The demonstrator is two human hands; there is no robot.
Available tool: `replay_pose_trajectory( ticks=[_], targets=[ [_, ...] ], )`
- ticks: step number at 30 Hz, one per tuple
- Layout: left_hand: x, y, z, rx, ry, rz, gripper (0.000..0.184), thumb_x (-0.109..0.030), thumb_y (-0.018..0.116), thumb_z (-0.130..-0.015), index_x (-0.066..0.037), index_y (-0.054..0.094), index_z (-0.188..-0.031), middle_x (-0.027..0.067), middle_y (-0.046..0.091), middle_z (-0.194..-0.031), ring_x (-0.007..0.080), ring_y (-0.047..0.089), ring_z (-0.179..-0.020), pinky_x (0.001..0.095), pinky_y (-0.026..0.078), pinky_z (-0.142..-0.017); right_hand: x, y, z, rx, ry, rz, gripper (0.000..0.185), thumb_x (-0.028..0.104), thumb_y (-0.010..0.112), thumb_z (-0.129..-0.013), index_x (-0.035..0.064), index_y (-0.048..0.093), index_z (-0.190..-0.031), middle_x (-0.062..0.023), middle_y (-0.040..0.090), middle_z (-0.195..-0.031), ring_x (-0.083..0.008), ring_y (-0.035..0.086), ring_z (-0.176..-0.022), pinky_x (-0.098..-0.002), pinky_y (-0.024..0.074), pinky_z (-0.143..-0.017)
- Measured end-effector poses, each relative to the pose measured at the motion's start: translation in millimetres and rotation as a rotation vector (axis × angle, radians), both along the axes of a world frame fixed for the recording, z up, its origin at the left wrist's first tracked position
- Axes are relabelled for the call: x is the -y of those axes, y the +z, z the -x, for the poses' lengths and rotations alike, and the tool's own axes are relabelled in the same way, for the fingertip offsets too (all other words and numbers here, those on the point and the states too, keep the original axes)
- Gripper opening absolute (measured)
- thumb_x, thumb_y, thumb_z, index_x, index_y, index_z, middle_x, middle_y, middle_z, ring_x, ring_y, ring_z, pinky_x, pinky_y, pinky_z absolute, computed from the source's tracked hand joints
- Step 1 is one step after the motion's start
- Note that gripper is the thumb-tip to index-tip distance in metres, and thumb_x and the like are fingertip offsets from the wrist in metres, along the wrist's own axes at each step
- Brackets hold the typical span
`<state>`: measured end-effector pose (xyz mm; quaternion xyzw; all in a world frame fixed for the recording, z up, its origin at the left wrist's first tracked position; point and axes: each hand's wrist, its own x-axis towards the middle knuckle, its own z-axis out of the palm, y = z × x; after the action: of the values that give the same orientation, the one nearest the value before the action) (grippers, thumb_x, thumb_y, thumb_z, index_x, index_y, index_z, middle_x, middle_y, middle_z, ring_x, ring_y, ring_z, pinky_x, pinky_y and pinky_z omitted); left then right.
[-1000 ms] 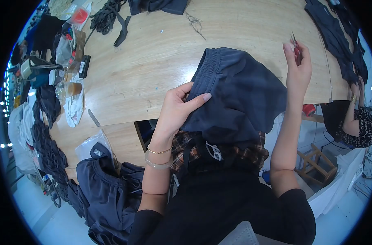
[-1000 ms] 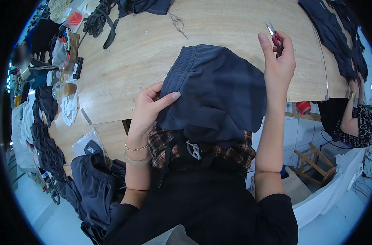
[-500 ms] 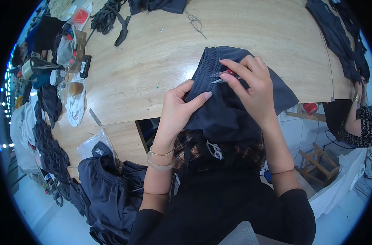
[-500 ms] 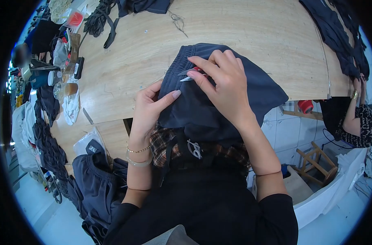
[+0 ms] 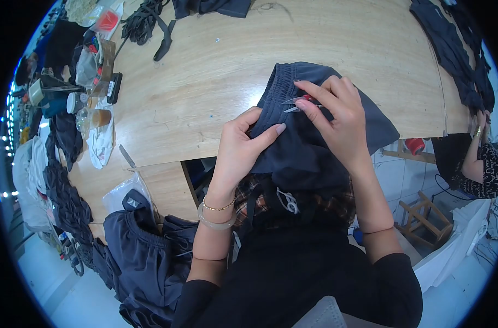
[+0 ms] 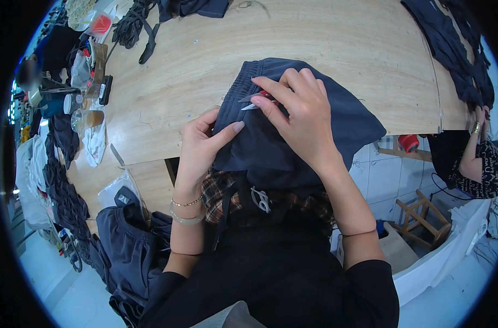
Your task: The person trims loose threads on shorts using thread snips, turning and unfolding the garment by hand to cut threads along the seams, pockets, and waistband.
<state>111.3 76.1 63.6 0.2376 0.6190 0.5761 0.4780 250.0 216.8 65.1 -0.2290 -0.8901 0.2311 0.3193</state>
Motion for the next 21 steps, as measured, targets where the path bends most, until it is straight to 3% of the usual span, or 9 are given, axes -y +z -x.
replay_pose_trajectory(
  ticks=[13,14,16,18,21],
  targets=[
    [-0.3,0.2,-0.9,-0.005,0.010,0.009,0.016,-0.006,0.072,-0.085,0.004,0.067,-0.097,-0.0017,0.064,-0.084,0.0036,0.055,-0.076,0.0197,0.047,-0.068,8.4,4.1,2.8,0.021,-0.032,-0.060,0.026,0.024,0.075,-0.080,0.0107,0.073,-0.102,0.0002,0.051,-0.074,-0.0165,0.046,-0.073,-0.0300,0.0336,-0.067],
    [0.5,0.1,0.6,-0.003,-0.009,0.024,0.021,-0.005,0.072,-0.085,0.004,0.067,-0.104,0.0011,0.067,-0.090,0.0048,0.059,-0.079,0.0203,0.049,-0.072,8.4,3.7,3.0,0.021,-0.033,-0.060,0.026,0.024,0.075,-0.080,0.0107,0.073,-0.102,0.0002,0.051,-0.074,-0.0165,0.046,-0.073,-0.0300,0.0336,-0.067],
    [0.6,0.8,0.6,0.000,-0.028,0.038,0.027,-0.004,0.072,-0.086,0.004,0.067,-0.111,0.0039,0.070,-0.096,0.0060,0.062,-0.083,0.0209,0.052,-0.075,8.4,1.7,3.6,-0.032,-0.001,0.100,0.024,0.020,0.075,-0.080,0.0085,0.074,-0.101,-0.0009,0.053,-0.074,-0.0169,0.047,-0.073,-0.0297,0.0361,-0.067],
    [-1.1,4.4,-2.0,0.062,0.018,0.010,0.015,-0.006,0.072,-0.085,0.003,0.069,-0.096,-0.0005,0.066,-0.085,0.0035,0.058,-0.077,0.0198,0.049,-0.067,8.5,-1.8,4.4,-0.063,0.012,0.201,0.024,0.018,0.075,-0.080,0.0074,0.073,-0.101,-0.0018,0.053,-0.074,-0.0169,0.048,-0.073,-0.0291,0.0382,-0.067],
    [-2.1,8.7,-1.1,0.086,0.010,0.045,0.019,-0.003,0.072,-0.086,0.002,0.063,-0.101,0.0025,0.067,-0.089,0.0044,0.060,-0.079,0.0201,0.050,-0.068,10.0,-3.3,5.7,-0.108,0.030,0.354,0.023,0.014,0.075,-0.081,0.0056,0.073,-0.101,-0.0035,0.056,-0.076,-0.0168,0.049,-0.074,-0.0277,0.0420,-0.067]
  ],
)
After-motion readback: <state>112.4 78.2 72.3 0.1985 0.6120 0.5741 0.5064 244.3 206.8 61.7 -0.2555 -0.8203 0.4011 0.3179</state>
